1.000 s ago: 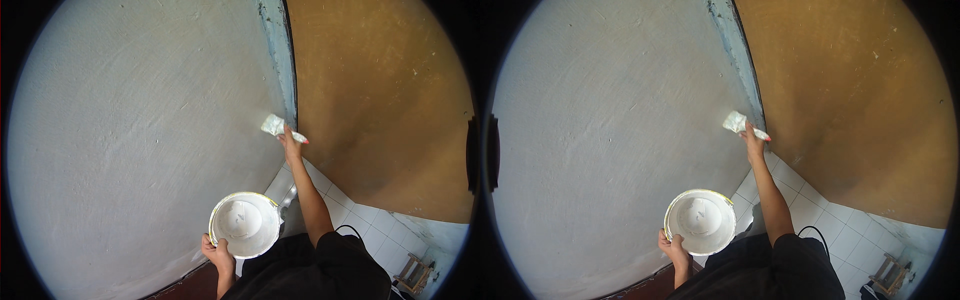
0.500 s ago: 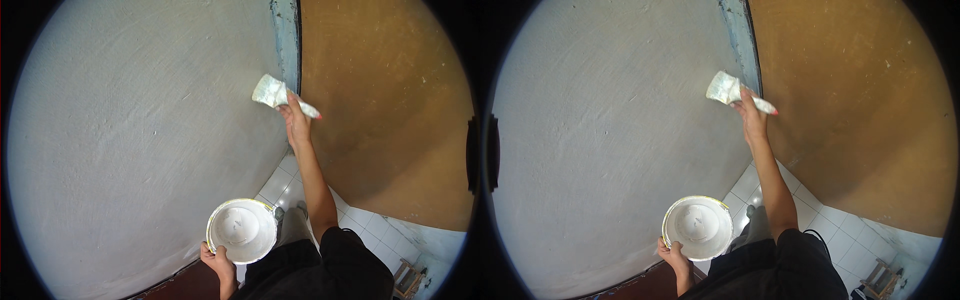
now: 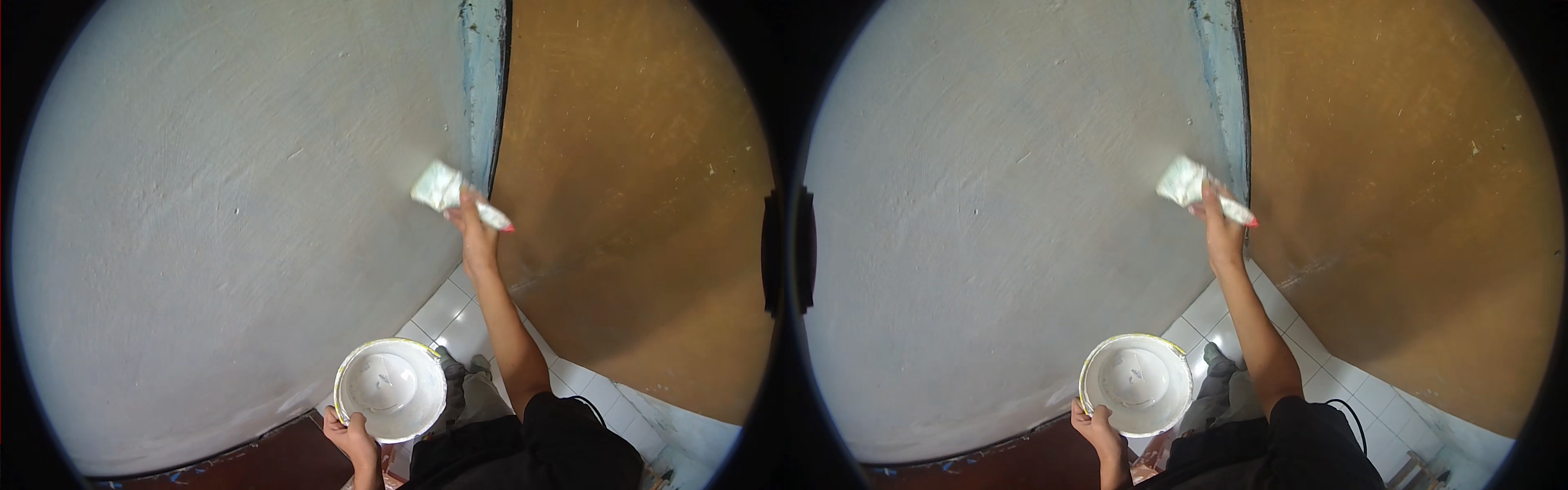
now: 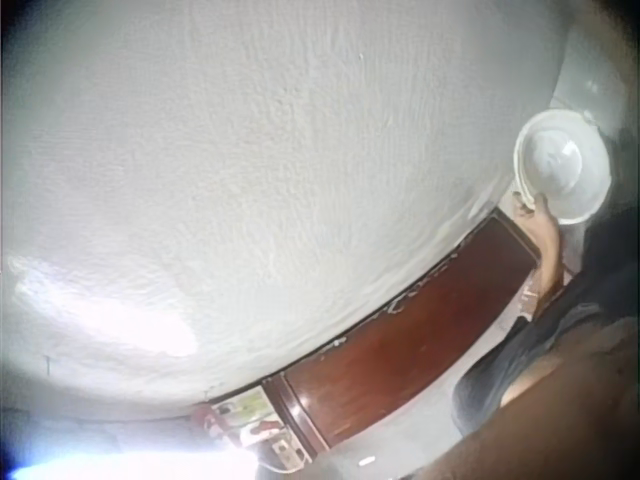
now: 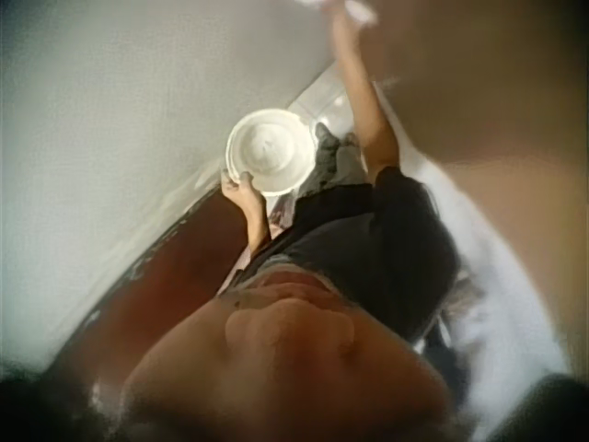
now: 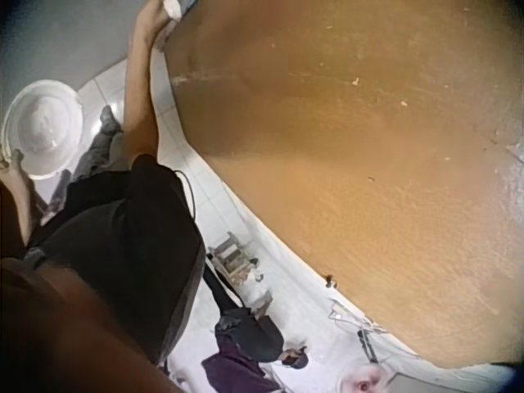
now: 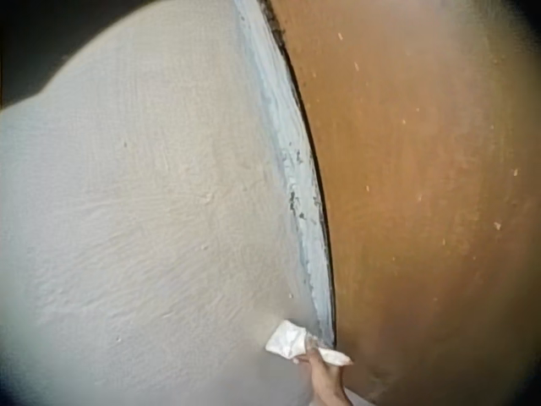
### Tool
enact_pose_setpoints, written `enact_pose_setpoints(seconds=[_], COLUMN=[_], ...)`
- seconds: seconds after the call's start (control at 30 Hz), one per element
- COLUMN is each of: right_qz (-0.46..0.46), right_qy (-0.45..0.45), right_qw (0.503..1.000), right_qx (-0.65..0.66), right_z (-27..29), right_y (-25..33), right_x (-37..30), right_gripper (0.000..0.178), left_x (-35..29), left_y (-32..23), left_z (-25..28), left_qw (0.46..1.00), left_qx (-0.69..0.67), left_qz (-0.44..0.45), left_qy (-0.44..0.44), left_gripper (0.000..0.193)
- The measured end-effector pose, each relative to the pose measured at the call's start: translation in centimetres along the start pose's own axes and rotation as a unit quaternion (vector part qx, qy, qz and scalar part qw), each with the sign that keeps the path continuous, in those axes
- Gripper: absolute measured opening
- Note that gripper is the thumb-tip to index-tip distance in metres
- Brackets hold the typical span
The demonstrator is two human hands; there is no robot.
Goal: The person paints a wall with a brush, applying white paint from a bucket.
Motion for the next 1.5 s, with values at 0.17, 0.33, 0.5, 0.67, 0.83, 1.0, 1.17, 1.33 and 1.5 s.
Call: enact_pose_setpoints(seconds=[0.17, 0.33, 0.5, 0.67, 0.83, 1.0, 1.17, 1.33, 1.5], right_qz=[0.107, 0.013, -0.024, 0.092, 0.134, 0.080, -0.012, 0.085, 0.190], right_qy=[0.082, -0.019, -0.113, -0.058, 0.031, -0.007, -0.119, -0.082, 0.023], right_qw=[0.990, 0.996, 0.992, 0.990, 0.989, 0.993, 0.993, 0.988, 0.982], right_qx=[0.051, 0.088, -0.046, -0.090, 0.047, 0.087, -0.006, -0.098, -0.001], right_z=[-6.2, -0.3, 8.5, 2.6, -4.2, 0.4, 9.2, 4.6, -4.8], right_y=[7.0, -5.6, -14.8, -8.9, 1.1, -7.9, -16.9, -12.5, 1.8], right_x=[-1.3, 1.2, 3.7, 2.5, -0.9, 1.2, 3.8, 2.5, -2.4], right_gripper=[0.046, 0.050, 0.049, 0.039, 0.038, 0.042, 0.041, 0.036, 0.037], left_x=[0.1, 0.6, 0.8, 1.7, 2.5, 2.8, 3.3, 4.1, 4.5], left_y=[1.2, 2.7, 4.6, 3.8, 4.8, 6.0, 7.9, 8.5, 8.8], left_z=[-0.1, 0.9, 1.3, 2.2, 2.4, 3.1, 3.3, 4.3, 4.3], left_qw=[0.999, 0.999, 0.999, 1.000, 0.999, 0.998, 0.997, 0.998, 0.998], left_qx=[-0.038, -0.031, -0.038, -0.026, -0.032, -0.046, -0.056, -0.039, -0.035], left_qz=[0.014, 0.018, 0.019, 0.001, -0.001, -0.009, 0.009, 0.014, 0.020], left_qy=[-0.008, -0.017, 0.002, 0.006, 0.034, 0.040, 0.052, 0.048, 0.055], left_gripper=[0.023, 0.023, 0.022, 0.022, 0.022, 0.021, 0.022, 0.022, 0.022])
Point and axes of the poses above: each hand's wrist, its own x-axis towards the middle knuckle, its own z-axis out of the back of the hand, y = z × x, the point moved 6 cm from there along x, towards the middle knuckle, and after that the axes turned 14 degrees about -y, right-handed, at the moved point
